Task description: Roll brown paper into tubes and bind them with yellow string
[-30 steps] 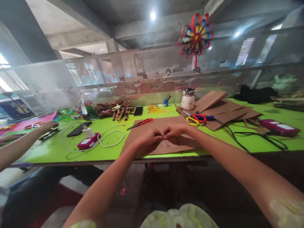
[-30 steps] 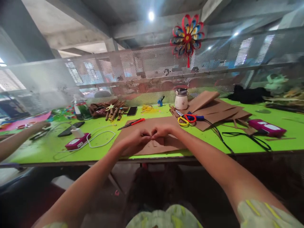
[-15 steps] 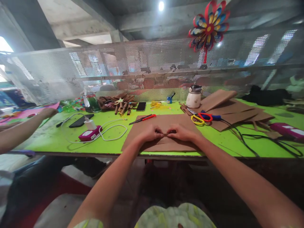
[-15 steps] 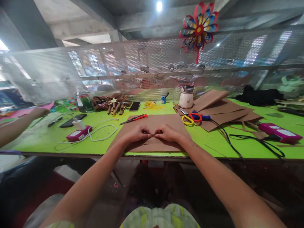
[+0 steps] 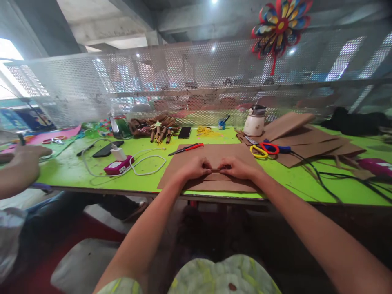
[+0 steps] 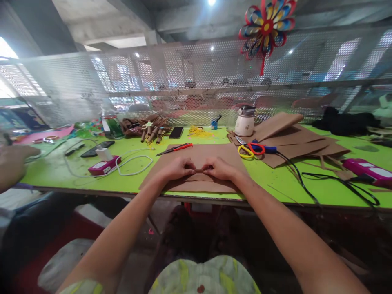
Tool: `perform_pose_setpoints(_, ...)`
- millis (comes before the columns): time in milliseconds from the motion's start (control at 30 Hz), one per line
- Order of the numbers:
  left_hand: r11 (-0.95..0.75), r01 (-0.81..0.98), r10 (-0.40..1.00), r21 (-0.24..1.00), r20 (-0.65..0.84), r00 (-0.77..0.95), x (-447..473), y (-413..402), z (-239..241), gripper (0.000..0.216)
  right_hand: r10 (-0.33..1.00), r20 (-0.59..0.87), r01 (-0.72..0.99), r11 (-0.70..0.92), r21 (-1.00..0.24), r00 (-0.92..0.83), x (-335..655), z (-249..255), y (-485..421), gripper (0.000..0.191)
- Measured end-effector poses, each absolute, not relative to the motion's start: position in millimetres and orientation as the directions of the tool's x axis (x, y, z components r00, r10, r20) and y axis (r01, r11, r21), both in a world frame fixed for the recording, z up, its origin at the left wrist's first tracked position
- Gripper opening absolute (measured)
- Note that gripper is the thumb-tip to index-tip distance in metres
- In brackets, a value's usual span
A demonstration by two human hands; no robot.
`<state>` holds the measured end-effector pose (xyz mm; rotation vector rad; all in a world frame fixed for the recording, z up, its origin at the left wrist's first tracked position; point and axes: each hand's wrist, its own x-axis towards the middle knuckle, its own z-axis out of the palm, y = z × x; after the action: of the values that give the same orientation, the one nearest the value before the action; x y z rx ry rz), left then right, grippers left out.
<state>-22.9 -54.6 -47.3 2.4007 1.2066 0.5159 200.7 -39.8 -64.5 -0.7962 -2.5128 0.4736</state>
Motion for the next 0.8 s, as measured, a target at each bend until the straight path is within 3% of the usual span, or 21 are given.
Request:
perform_pose_setpoints(633, -0.731, 0.583, 0.659, 0.354, 0.145, 0.738, -37, -51, -42, 0.036, 0.563, 0.253, 0.462, 0.809, -0.363, -0.787, 213, -60, -41, 0.019)
perform_pose_setpoints(800, -0.747, 0.586, 0.653, 0.313, 0.18, 0.736, -38, -63, -38, 0.03, 0.562, 0.314, 0.499, 0.826, -0.262, -0.765, 210, -65, -51, 0.018)
